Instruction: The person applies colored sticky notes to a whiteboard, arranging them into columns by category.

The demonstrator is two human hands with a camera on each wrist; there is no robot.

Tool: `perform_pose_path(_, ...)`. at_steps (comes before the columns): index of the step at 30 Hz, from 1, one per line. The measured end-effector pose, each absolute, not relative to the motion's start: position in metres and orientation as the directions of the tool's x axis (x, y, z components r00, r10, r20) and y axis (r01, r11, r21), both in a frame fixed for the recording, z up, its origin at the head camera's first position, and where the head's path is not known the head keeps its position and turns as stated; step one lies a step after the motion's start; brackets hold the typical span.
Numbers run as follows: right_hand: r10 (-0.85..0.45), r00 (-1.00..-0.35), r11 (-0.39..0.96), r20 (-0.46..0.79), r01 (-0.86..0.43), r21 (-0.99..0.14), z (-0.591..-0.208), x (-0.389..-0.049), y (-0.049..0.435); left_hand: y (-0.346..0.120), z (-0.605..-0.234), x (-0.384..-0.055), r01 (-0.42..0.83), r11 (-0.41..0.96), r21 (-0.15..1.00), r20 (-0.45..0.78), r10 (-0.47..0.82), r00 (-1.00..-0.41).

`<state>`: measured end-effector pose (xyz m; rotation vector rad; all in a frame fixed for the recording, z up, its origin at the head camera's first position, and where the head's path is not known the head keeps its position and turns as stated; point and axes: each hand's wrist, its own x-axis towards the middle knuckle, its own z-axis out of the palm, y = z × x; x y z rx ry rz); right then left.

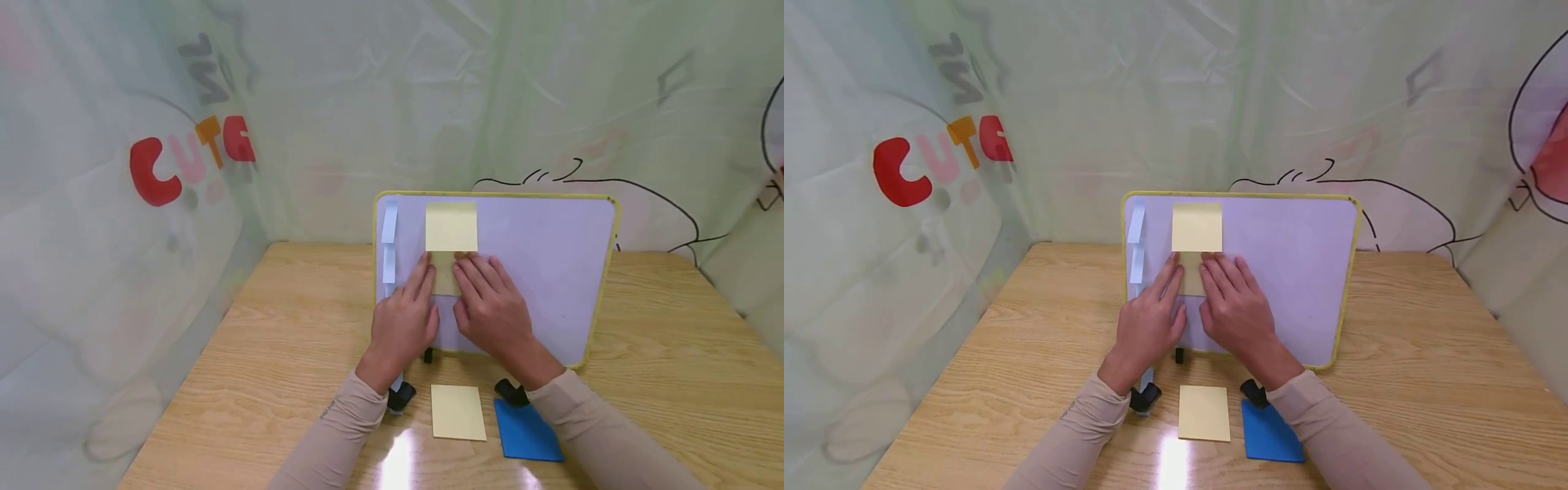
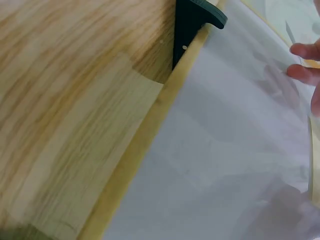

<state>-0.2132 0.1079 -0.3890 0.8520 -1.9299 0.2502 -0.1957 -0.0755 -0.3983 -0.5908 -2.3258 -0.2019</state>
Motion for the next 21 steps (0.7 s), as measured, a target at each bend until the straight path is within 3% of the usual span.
perform_pose_path(9,-0.464,-0.242,0.742,0.852,-0.632,0.224,-0.389,-0.218,0.092,-0.077,-0.404,-0.194,0.474,0.880,-0.008,0.679,0.353,-0.644)
perform_pose_path(21,-0.462,-0.309,0.794,0.831,-0.561,0.233,-0.393,-0.212,0.107,-0.077,-0.399,-0.195,0.482,0.876,-0.013,0.693,0.355,-0.627)
